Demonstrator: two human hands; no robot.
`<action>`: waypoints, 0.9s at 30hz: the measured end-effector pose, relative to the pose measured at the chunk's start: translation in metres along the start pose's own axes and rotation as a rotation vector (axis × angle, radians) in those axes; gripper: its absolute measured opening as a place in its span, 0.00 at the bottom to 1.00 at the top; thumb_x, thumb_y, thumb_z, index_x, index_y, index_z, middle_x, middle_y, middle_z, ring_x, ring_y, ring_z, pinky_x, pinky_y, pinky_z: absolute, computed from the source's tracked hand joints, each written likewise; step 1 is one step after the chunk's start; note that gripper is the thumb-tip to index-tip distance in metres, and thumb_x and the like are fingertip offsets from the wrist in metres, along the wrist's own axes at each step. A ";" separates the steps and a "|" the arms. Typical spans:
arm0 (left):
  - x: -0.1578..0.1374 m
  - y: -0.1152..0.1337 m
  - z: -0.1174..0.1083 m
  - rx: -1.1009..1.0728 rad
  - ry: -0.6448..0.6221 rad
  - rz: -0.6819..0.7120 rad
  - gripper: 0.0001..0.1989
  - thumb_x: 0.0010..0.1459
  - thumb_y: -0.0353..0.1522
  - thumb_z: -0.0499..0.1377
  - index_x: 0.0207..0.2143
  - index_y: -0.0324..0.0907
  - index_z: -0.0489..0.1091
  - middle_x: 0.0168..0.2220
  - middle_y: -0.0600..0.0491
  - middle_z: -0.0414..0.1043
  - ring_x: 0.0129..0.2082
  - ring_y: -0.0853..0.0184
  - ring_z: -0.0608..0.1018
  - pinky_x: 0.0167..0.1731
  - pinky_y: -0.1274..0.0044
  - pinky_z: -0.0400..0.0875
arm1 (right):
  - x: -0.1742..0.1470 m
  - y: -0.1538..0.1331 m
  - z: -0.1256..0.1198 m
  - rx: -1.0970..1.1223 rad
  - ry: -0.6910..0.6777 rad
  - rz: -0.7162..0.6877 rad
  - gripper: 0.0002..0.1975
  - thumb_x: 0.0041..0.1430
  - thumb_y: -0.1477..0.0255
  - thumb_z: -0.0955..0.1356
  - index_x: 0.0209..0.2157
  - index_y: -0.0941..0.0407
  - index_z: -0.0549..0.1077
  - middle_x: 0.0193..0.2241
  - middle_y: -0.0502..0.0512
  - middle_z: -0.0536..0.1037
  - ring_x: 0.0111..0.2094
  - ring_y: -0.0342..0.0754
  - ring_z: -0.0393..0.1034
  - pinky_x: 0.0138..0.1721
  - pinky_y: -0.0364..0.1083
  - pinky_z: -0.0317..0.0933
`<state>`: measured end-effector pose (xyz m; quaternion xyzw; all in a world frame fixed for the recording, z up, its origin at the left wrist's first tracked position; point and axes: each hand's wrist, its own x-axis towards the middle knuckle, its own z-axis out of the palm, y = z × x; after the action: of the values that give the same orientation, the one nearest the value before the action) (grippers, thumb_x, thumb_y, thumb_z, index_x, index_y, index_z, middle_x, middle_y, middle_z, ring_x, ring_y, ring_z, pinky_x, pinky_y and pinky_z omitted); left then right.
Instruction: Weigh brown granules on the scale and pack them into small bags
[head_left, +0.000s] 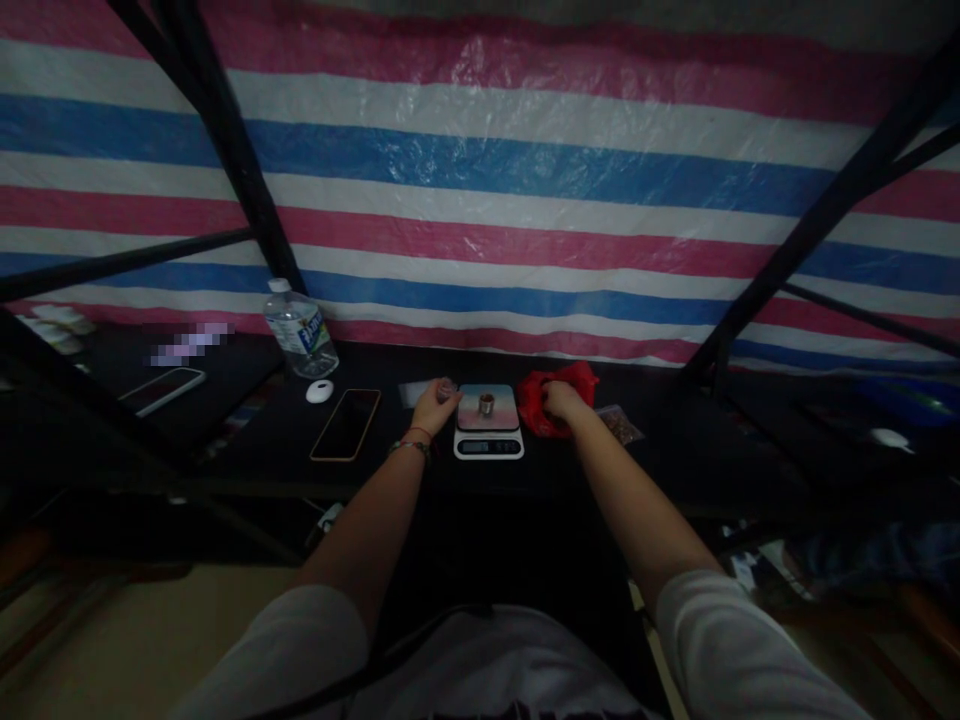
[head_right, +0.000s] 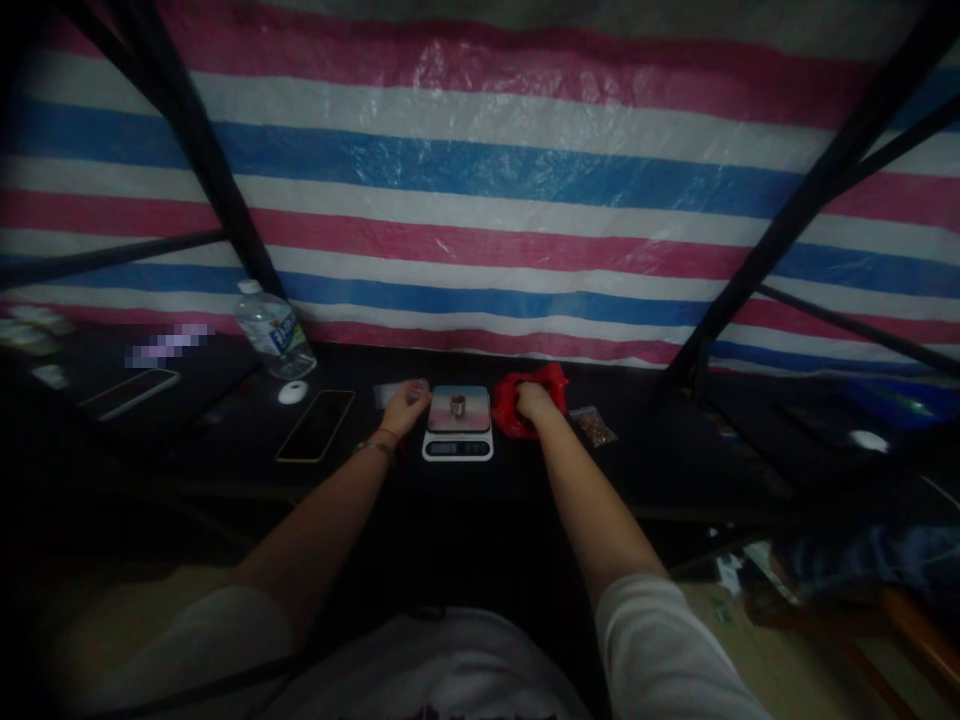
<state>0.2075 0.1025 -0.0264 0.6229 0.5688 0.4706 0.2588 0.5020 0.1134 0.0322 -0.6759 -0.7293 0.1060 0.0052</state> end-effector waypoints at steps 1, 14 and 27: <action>0.000 0.001 0.000 0.004 -0.002 0.000 0.18 0.51 0.40 0.62 0.43 0.41 0.68 0.37 0.49 0.75 0.37 0.62 0.77 0.42 0.69 0.70 | 0.000 0.000 0.001 0.005 0.017 0.000 0.17 0.53 0.81 0.65 0.45 0.59 0.76 0.39 0.60 0.80 0.36 0.47 0.74 0.36 0.39 0.62; 0.002 -0.002 0.001 0.032 0.002 -0.015 0.20 0.53 0.42 0.60 0.46 0.41 0.68 0.41 0.48 0.75 0.41 0.61 0.78 0.44 0.69 0.70 | -0.002 0.007 0.003 0.038 0.106 -0.059 0.15 0.56 0.77 0.64 0.44 0.58 0.76 0.44 0.59 0.78 0.45 0.47 0.72 0.45 0.40 0.60; -0.001 0.003 -0.001 0.110 -0.017 -0.027 0.21 0.53 0.43 0.59 0.46 0.41 0.68 0.39 0.47 0.76 0.38 0.60 0.78 0.41 0.70 0.70 | 0.004 0.002 0.007 0.039 0.016 -0.061 0.15 0.49 0.77 0.69 0.41 0.62 0.76 0.39 0.61 0.79 0.38 0.49 0.72 0.36 0.40 0.60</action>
<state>0.2079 0.1011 -0.0238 0.6325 0.5997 0.4300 0.2353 0.5025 0.1168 0.0241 -0.6537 -0.7475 0.1145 0.0272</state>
